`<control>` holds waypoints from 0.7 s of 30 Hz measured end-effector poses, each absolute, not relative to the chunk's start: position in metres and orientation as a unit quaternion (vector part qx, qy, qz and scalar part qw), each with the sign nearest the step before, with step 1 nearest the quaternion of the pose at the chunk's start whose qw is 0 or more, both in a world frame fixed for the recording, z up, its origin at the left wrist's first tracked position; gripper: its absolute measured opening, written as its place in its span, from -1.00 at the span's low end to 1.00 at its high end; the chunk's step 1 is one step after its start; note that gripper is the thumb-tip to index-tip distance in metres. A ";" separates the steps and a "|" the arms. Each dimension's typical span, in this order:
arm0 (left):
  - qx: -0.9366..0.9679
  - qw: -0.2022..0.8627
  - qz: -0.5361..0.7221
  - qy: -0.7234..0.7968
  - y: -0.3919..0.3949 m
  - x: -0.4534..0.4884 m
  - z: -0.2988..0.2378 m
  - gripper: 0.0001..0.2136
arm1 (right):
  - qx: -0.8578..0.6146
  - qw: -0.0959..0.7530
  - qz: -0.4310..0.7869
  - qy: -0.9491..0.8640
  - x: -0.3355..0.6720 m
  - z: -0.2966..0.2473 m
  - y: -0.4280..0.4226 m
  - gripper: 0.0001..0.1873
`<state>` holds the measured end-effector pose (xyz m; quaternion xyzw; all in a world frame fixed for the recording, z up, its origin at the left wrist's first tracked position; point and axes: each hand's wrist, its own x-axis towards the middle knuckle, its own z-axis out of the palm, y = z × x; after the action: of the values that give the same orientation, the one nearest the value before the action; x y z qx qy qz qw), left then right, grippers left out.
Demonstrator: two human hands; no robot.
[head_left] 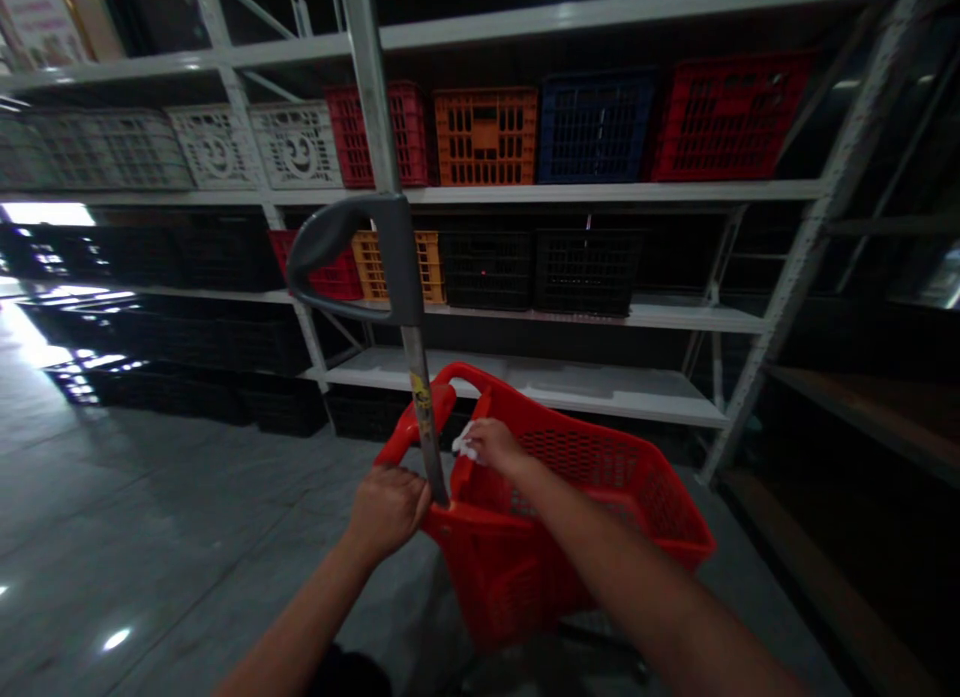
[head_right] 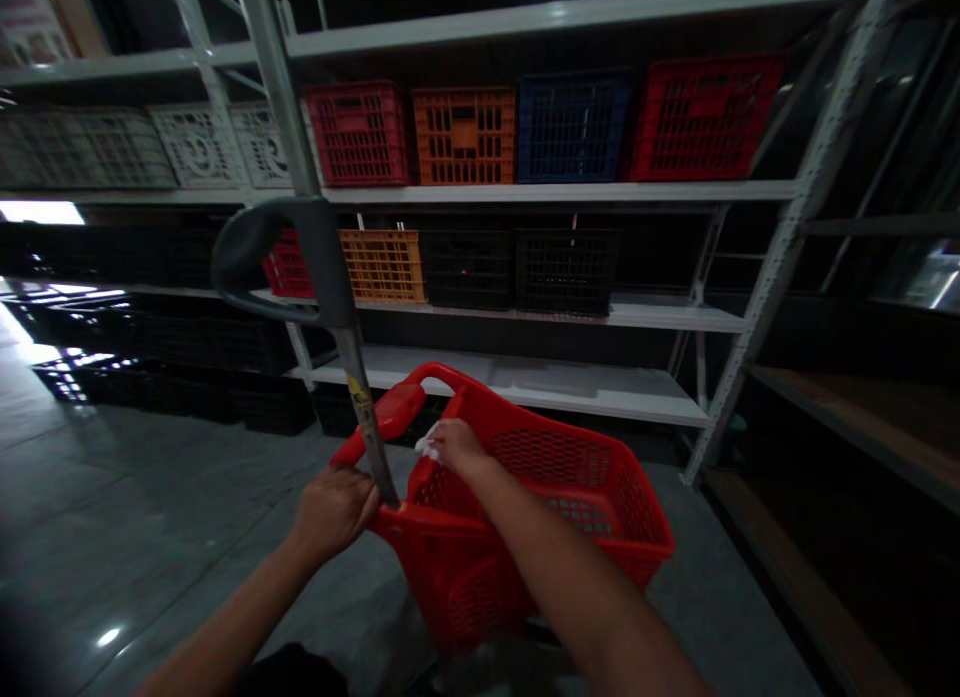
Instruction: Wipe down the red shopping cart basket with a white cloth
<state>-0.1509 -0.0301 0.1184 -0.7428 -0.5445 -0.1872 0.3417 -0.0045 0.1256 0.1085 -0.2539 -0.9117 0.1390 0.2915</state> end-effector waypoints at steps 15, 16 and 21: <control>-0.752 0.327 -0.194 -0.539 -0.037 -0.155 0.118 -0.68 | -0.214 0.289 0.103 -0.928 0.001 0.099 0.130 -0.76; -0.753 0.326 -0.193 -0.538 -0.037 -0.155 0.118 -0.68 | -0.213 0.290 0.103 -0.927 -0.001 0.097 0.127 -0.76; -0.753 0.327 -0.200 -0.535 -0.037 -0.153 0.116 -0.69 | -0.086 0.302 0.131 -0.941 0.004 0.078 0.099 -0.71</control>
<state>-0.1531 -0.0373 0.1157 -0.7529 -0.5350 -0.1995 0.3273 0.0042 0.0986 0.0782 -0.0856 -0.9406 0.1306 0.3016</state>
